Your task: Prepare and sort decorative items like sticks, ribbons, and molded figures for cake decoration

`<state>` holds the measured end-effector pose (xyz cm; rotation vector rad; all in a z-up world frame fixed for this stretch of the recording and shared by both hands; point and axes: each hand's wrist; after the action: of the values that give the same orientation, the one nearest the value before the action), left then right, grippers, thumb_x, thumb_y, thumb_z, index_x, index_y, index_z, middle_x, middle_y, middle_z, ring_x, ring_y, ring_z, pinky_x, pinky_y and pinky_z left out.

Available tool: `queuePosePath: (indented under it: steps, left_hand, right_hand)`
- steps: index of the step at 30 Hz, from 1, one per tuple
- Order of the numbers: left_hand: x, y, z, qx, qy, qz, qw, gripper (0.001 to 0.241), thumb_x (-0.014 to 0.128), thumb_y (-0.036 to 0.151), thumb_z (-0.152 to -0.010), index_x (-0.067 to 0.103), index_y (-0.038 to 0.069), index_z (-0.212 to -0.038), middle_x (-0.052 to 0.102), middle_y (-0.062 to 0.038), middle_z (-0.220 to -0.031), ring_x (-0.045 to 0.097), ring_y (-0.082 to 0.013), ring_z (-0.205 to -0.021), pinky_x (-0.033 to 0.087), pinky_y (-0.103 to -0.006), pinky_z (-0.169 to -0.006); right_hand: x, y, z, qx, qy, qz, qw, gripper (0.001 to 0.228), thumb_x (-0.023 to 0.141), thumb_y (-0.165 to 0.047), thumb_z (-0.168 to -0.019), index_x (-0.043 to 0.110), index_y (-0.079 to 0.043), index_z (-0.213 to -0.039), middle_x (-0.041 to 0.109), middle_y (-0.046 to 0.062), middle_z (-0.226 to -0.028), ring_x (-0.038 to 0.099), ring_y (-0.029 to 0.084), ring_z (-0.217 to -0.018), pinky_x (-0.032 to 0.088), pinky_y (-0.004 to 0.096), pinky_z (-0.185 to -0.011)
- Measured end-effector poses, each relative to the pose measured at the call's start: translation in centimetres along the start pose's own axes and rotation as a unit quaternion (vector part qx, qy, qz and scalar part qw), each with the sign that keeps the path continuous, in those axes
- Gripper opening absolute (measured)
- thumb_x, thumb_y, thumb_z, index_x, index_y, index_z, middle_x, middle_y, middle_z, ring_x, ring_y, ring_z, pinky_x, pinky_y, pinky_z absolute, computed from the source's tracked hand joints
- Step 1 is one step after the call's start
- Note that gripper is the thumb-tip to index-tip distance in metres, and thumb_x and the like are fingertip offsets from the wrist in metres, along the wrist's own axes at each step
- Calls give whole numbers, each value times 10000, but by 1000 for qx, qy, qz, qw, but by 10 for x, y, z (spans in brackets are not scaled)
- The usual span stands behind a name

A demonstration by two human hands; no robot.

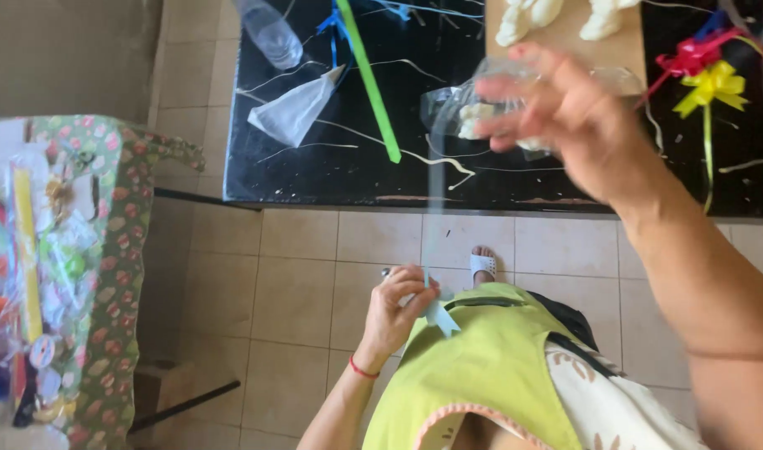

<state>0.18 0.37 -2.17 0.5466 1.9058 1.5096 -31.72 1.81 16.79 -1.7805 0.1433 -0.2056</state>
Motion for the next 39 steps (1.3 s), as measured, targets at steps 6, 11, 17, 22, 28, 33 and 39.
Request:
queuePosePath:
  steps: [6, 11, 17, 22, 28, 33, 39]
  left_hand:
    - [27, -16, -12, -93, 93, 157, 979, 91, 865, 171, -975, 867, 81, -979, 753, -69, -915, 676, -161, -911, 565, -368, -902]
    - [42, 24, -15, -75, 124, 138, 980, 53, 864, 136, -971, 845, 89, -955, 692, -51, -857, 602, -120, -834, 517, -322, -804]
    - [42, 26, -11, -56, 185, 106, 975, 96, 769, 112, -1053, 836, 92, -987, 705, -57, -848, 580, -110, -783, 491, -308, -739]
    - [41, 20, -12, -30, 244, 3, 969, 41, 880, 115, -949, 843, 120, -966, 748, -32, -815, 680, -143, -728, 480, -291, -671]
    - [39, 13, -11, -23, 277, 56, 959, 161, 897, 114, -930, 760, 50, -875, 628, -74, -735, 588, -141, -704, 473, -320, -661]
    - [39, 9, -12, 2, 265, -2, 964, 283, 906, 189, -938, 680, 79, -808, 558, -49, -713, 593, -211, -651, 472, -334, -639]
    - [38, 20, -12, 12, 279, 40, 959, 248, 917, 177, -918, 702, 73, -848, 566, -44, -741, 517, -167, -630, 433, -320, -605]
  right_hand:
    - [61, 93, 89, 108, -71, 240, 962, 451, 812, -408, -978, 809, -60, -1264, 785, 189, -1110, 795, 297, -894, 639, 396, -789]
    - [92, 100, 90, 104, -25, 177, 978, 301, 815, -276, -1040, 727, -50, -861, 688, 49, -877, 635, 156, -785, 536, 304, -774]
    - [104, 98, 93, 72, 6, 159, 985, 293, 763, -184, -1077, 790, -73, -807, 729, 44, -850, 647, 139, -774, 534, 310, -805]
    - [112, 103, 95, 60, 30, 168, 984, 232, 790, -182, -1064, 839, -92, -856, 801, 51, -940, 698, 126, -851, 562, 323, -845]
    - [112, 114, 96, 53, 35, 185, 981, 191, 802, -184, -1046, 853, -126, -871, 840, 28, -991, 737, 130, -868, 561, 293, -835]
    - [117, 106, 96, 102, 14, 82, 991, 266, 826, -195, -1030, 799, -60, -803, 728, 87, -852, 656, 161, -797, 576, 350, -815]
    - [120, 119, 95, 61, 61, -48, 995, 270, 787, -162, -1087, 771, -50, -842, 662, 60, -793, 635, 141, -756, 651, 331, -779]
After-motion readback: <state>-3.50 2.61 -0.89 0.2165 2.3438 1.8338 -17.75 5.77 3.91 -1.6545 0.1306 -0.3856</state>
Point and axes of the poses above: each hand's wrist, its own z-axis away from the middle knuckle, its own x-axis out of the palm, y = z × x
